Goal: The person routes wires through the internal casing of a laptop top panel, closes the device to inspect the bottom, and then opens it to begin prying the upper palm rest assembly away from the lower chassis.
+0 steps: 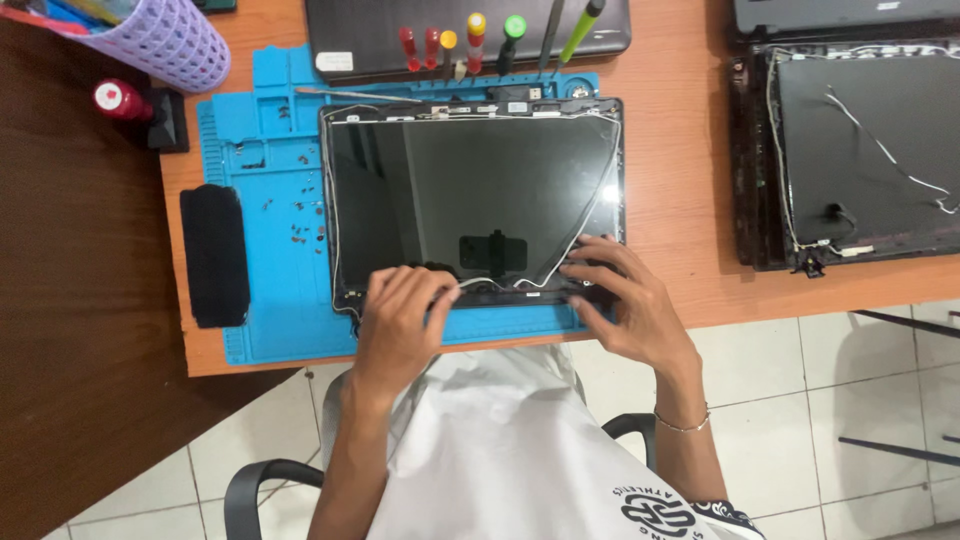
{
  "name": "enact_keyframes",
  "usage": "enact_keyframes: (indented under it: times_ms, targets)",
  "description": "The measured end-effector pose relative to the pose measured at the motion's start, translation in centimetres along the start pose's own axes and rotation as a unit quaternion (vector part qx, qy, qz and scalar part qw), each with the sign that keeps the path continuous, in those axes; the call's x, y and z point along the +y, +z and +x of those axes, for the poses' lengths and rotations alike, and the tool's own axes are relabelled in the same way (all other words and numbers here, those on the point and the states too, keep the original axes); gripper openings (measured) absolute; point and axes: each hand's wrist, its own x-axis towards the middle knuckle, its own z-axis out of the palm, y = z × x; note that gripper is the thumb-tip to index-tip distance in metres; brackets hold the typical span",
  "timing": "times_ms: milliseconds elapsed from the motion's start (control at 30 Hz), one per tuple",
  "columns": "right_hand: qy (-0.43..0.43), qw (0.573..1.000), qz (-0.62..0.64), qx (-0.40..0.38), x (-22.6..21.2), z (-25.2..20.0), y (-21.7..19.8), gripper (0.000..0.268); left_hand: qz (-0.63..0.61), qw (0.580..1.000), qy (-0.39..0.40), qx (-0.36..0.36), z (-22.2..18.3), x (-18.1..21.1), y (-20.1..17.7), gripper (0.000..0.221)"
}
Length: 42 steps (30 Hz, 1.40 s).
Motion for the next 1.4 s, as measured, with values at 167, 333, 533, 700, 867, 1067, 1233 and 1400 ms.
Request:
enact_keyframes:
  times_ms: [167,333,533,700,867,1067,1233,1400]
  targets:
    - [0.029,0.998,-0.013,0.051,-0.6,0.7,0.3,0.028,0.059,0.997,-0.007,0.038,1.9,0.0,-1.7,0.004]
    - [0.017,0.995,-0.032,0.089,-1.3,2.5,0.4,0.035,0.097,0.994,0.009,0.050,3.9,0.0,-3.1,0.006]
    - [-0.065,0.984,-0.140,0.095,-0.9,4.7,0.9,0.028,0.053,0.998,0.020,0.034,5.9,0.5,-3.9,0.005]
    - [-0.080,0.982,-0.143,0.091,0.0,5.2,1.5,0.013,0.063,0.997,0.019,0.042,7.7,-0.2,-3.8,0.004]
    - [-0.086,0.981,-0.148,0.092,0.2,4.0,2.9,0.013,0.068,0.996,0.049,0.026,8.7,-1.3,-2.0,0.006]
    - [-0.068,0.982,-0.150,0.096,-0.3,3.0,3.8,0.014,0.066,0.995,0.079,-0.008,9.0,-1.3,0.7,0.010]
    - [-0.076,0.984,-0.129,0.097,-1.0,3.1,3.7,0.017,0.058,0.995,0.068,-0.039,9.0,-1.2,1.8,0.013]
    - [-0.066,0.991,-0.079,0.090,-1.7,3.3,3.2,0.026,0.025,0.997,0.078,-0.003,8.0,-1.3,0.3,0.022]
